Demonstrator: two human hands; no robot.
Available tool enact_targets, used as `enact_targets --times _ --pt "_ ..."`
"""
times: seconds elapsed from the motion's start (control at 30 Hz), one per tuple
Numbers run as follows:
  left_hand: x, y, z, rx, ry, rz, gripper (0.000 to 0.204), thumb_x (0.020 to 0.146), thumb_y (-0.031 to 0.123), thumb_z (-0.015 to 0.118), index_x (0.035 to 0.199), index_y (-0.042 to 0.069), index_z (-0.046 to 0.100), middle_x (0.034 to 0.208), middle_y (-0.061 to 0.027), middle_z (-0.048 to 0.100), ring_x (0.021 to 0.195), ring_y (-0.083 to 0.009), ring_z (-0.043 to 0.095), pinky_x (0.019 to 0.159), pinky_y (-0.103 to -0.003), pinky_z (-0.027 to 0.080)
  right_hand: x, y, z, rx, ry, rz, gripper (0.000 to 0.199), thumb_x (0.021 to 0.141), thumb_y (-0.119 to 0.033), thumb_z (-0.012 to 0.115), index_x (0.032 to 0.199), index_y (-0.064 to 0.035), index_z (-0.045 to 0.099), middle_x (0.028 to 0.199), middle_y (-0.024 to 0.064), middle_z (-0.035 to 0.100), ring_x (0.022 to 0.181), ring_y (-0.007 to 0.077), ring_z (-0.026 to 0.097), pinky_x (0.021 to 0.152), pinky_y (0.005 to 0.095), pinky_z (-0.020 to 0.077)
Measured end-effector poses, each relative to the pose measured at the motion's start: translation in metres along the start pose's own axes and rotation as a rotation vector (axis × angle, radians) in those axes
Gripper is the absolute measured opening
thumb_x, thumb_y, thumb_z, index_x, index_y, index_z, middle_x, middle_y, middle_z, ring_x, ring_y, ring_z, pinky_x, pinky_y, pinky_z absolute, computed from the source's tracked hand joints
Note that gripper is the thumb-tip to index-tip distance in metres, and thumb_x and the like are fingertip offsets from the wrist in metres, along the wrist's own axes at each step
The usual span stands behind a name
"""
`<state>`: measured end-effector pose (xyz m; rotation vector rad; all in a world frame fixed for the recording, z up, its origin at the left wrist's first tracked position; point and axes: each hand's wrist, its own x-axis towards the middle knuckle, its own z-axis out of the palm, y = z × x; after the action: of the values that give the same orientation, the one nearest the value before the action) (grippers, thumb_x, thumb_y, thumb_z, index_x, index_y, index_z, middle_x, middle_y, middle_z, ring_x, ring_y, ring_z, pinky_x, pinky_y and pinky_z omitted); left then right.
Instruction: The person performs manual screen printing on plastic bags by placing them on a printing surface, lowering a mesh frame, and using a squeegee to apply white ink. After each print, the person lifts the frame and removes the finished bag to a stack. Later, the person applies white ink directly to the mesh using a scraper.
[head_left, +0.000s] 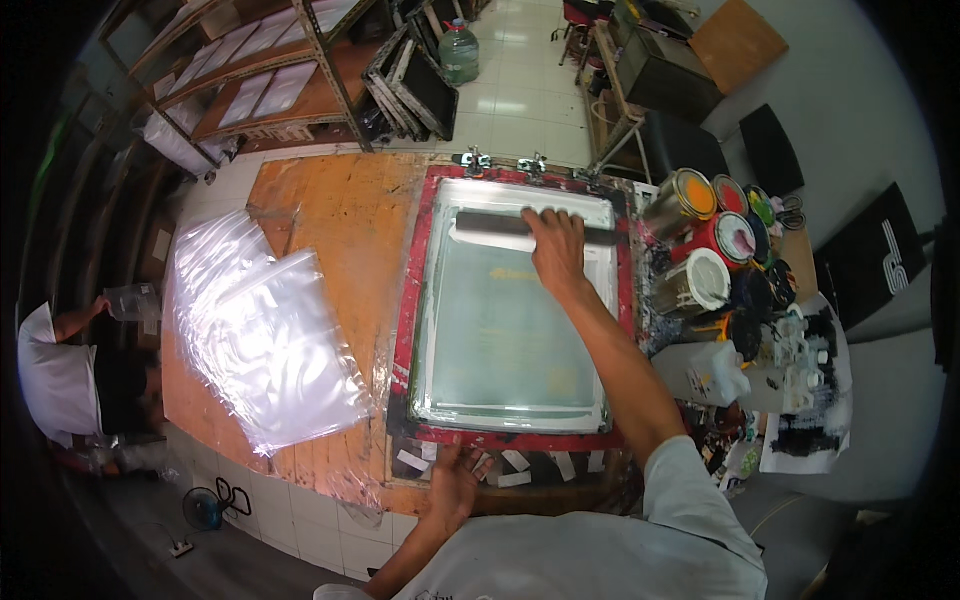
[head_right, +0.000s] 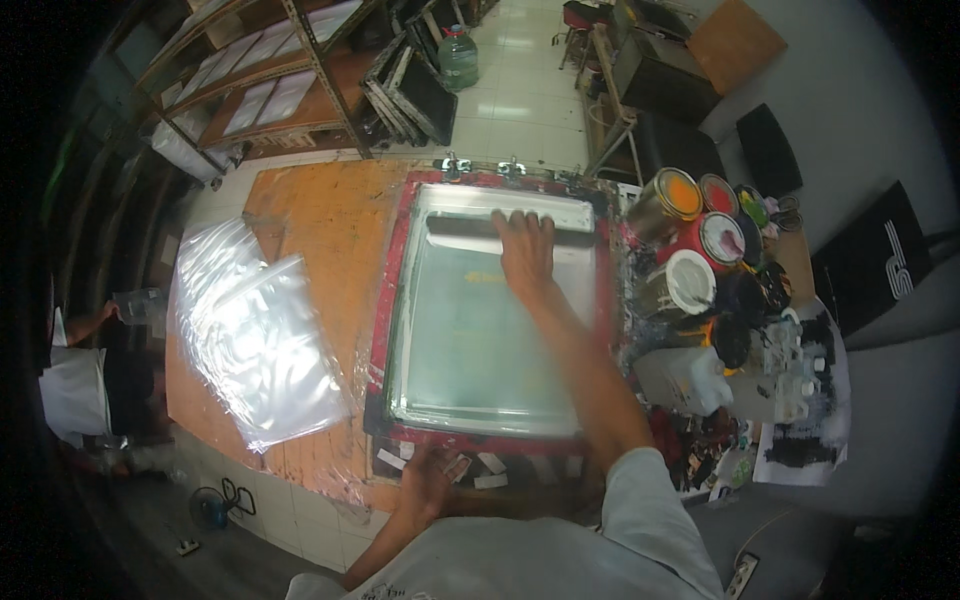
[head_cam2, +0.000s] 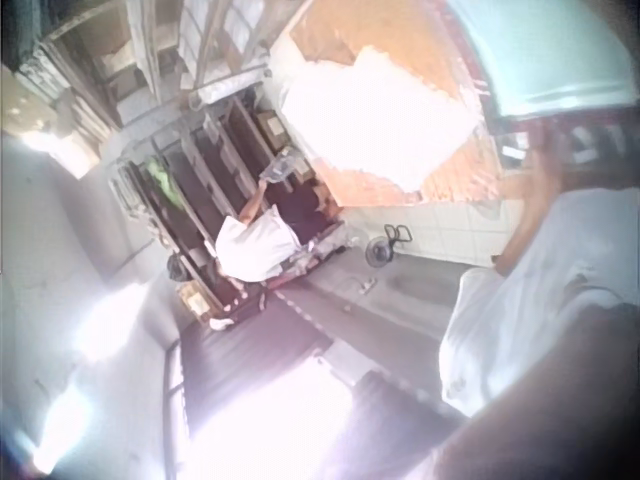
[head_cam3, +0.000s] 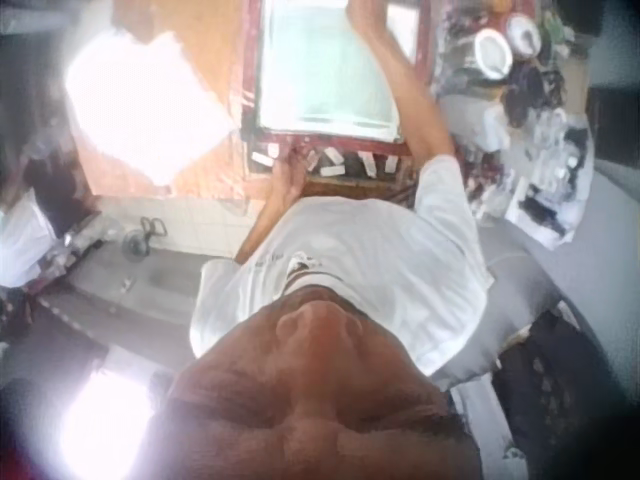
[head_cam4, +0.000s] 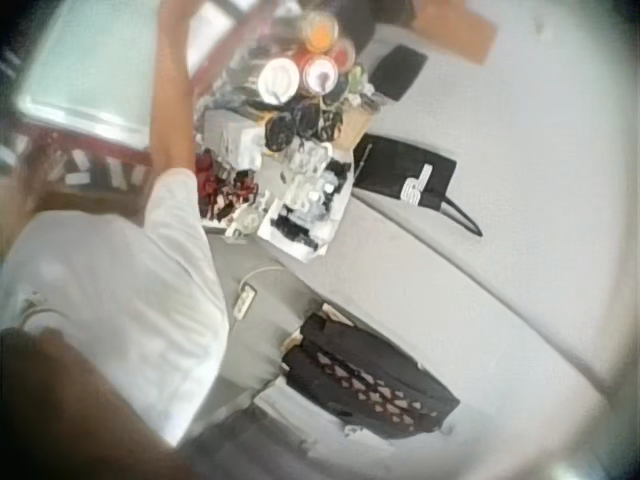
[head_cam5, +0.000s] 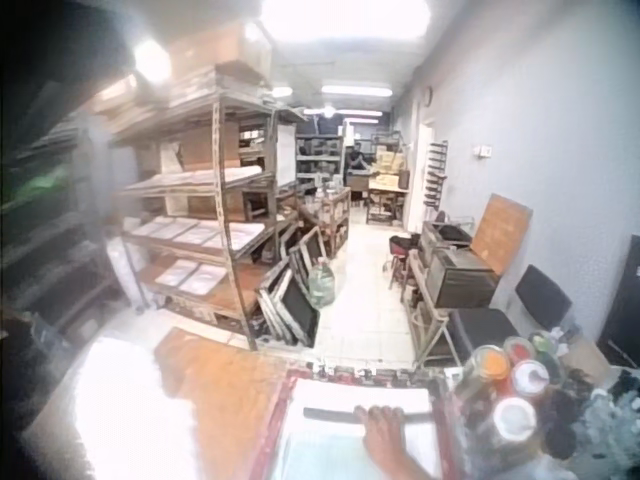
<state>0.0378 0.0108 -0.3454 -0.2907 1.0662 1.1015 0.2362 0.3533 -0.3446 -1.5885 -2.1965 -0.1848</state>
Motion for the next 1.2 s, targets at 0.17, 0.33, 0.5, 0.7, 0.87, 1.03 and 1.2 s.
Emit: enact_targets --times 0.17,0.33,0.5,0.7,0.87,1.03,1.2 --pt "-0.012 -0.001 0.005 0.033 -0.001 0.041 0.018 0.099 0.03 0.068 0.105 0.017 0.057 0.106 -0.0036 0.062 0.11 -0.0217 0.059 0.096 -0.047 0.048 0.035 -0.01 0.042 -0.065 -0.031 0.033 0.047 0.085 0.003 0.06 0.128 -0.0148 0.063 0.1 0.0109 0.062 0.103 0.0282 0.058 0.091 0.0458 0.0393" --pt "-0.023 0.003 0.011 0.111 -0.033 0.065 0.024 0.1 0.027 0.067 0.118 0.018 0.055 0.115 -0.0025 0.061 0.116 -0.0214 0.056 0.101 -0.049 0.045 -0.031 -0.054 -0.009 0.022 -0.213 -0.001 0.056 0.085 0.002 0.061 0.137 -0.0176 0.059 0.1 0.0097 0.06 0.101 0.0283 0.056 0.09 0.0452 0.0382" --pt "-0.02 0.001 0.008 0.133 -0.044 0.082 0.018 0.099 0.027 0.066 0.11 0.019 0.054 0.117 0.0 0.061 0.117 -0.0197 0.056 0.101 -0.05 0.042 -0.163 -0.12 -0.084 0.026 -0.265 -0.037 0.06 0.084 -0.004 0.061 0.142 -0.0163 0.056 0.102 0.0102 0.058 0.101 0.0288 0.055 0.09 0.0509 0.0389" --pt "0.008 -0.01 -0.009 0.174 -0.105 0.1 0.026 0.101 0.029 0.059 0.122 0.015 0.055 0.125 -0.0017 0.056 0.118 -0.0188 0.051 0.099 -0.049 0.04 -0.219 -0.148 -0.106 0.098 -0.212 0.027 0.063 0.085 0.002 0.059 0.146 -0.0133 0.054 0.099 0.013 0.055 0.098 0.0304 0.053 0.092 0.0501 0.0362" --pt "0.011 -0.015 -0.006 0.224 -0.06 0.129 0.045 0.101 0.031 0.055 0.14 0.008 0.05 0.13 -0.008 0.05 0.131 -0.0255 0.047 0.107 -0.053 0.036 -0.202 -0.126 -0.09 0.131 -0.278 0.06 0.074 0.079 -0.004 0.075 0.148 -0.0151 0.051 0.098 0.0122 0.06 0.1 0.0299 0.055 0.087 0.0469 0.0376" --pt "0.026 -0.017 -0.018 0.206 -0.071 0.115 0.05 0.1 0.032 0.054 0.143 0.006 0.049 0.143 -0.0114 0.048 0.134 -0.0286 0.046 0.107 -0.055 0.036 -0.231 -0.134 -0.083 0.112 -0.319 0.069 0.07 0.083 -0.002 0.071 0.148 -0.0159 0.051 0.098 0.0106 0.056 0.1 0.0287 0.054 0.094 0.0514 0.0347" --pt "0.03 -0.018 -0.019 0.213 0.002 0.086 0.046 0.1 0.032 0.053 0.138 0.006 0.053 0.138 -0.0117 0.052 0.129 -0.0299 0.048 0.104 -0.054 0.039 -0.214 -0.119 -0.058 0.106 -0.217 0.034 0.066 0.085 -0.002 0.063 0.147 -0.021 0.051 0.096 0.0054 0.054 0.099 0.0247 0.055 0.101 0.0581 0.0328"
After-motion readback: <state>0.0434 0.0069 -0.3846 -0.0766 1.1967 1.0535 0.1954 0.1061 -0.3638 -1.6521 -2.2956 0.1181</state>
